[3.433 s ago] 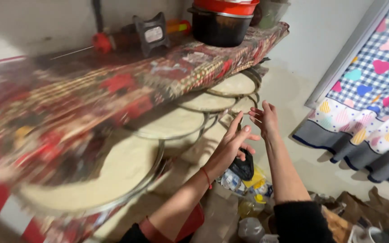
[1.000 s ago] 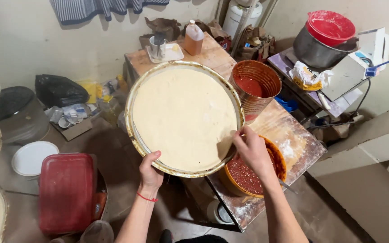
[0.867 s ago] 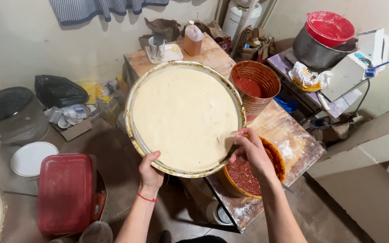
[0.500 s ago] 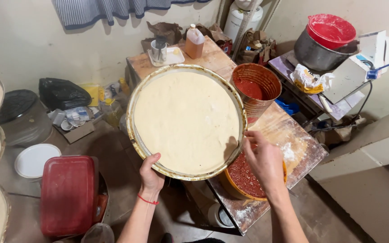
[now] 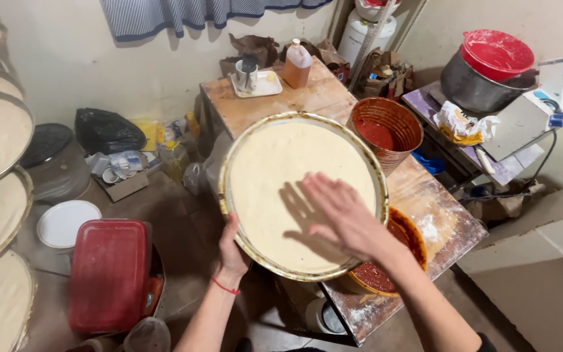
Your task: Spread sauce on pre-made dough and place in oven.
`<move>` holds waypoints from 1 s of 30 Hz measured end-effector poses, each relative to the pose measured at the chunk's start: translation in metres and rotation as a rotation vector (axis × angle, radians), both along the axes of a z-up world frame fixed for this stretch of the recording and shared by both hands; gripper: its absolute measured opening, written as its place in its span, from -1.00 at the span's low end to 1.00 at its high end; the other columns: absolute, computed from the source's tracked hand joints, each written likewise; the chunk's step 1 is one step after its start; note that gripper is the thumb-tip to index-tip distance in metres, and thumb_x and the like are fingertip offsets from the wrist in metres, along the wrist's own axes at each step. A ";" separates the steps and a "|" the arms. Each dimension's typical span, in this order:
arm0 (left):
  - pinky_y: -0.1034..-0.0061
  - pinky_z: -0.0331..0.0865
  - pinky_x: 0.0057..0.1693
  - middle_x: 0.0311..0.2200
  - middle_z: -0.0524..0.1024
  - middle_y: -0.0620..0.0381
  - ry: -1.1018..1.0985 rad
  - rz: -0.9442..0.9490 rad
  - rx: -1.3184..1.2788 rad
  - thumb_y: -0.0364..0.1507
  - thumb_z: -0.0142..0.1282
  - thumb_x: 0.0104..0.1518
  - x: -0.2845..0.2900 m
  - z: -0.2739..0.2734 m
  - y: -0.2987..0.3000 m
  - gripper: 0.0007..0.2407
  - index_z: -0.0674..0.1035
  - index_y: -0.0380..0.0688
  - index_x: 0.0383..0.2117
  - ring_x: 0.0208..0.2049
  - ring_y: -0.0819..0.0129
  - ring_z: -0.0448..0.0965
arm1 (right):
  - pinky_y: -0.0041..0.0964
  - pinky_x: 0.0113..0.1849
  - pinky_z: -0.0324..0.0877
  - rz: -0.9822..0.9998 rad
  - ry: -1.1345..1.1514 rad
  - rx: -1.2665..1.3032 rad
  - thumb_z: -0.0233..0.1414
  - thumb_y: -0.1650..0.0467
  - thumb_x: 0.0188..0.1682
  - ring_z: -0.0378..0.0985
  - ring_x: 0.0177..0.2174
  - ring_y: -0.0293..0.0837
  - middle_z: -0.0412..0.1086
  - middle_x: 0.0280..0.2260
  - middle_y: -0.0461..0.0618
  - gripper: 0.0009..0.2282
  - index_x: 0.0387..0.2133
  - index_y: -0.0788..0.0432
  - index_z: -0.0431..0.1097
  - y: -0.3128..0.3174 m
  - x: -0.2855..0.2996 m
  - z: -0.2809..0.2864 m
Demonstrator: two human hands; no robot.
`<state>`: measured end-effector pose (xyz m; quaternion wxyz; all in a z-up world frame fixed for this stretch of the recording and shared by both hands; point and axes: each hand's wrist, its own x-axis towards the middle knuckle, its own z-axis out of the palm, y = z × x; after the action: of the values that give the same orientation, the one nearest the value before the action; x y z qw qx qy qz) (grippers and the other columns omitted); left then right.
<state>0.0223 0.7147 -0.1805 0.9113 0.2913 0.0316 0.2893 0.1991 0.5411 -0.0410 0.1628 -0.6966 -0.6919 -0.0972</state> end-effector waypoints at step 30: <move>0.26 0.20 0.34 0.31 0.31 -0.11 0.111 -0.110 0.021 -0.01 -0.01 0.17 0.002 -0.020 -0.009 -0.29 0.24 -0.32 0.34 0.28 0.10 0.33 | 0.20 0.31 -0.49 -0.276 0.030 -0.114 -0.31 -0.04 0.11 -0.40 0.41 0.06 -0.35 0.46 0.13 -0.27 0.46 0.06 -0.26 0.012 0.022 -0.019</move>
<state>0.0242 0.7061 -0.2001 0.9195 0.3177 0.0630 0.2226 0.2208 0.5528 -0.0598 0.1182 -0.7947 -0.5915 -0.0688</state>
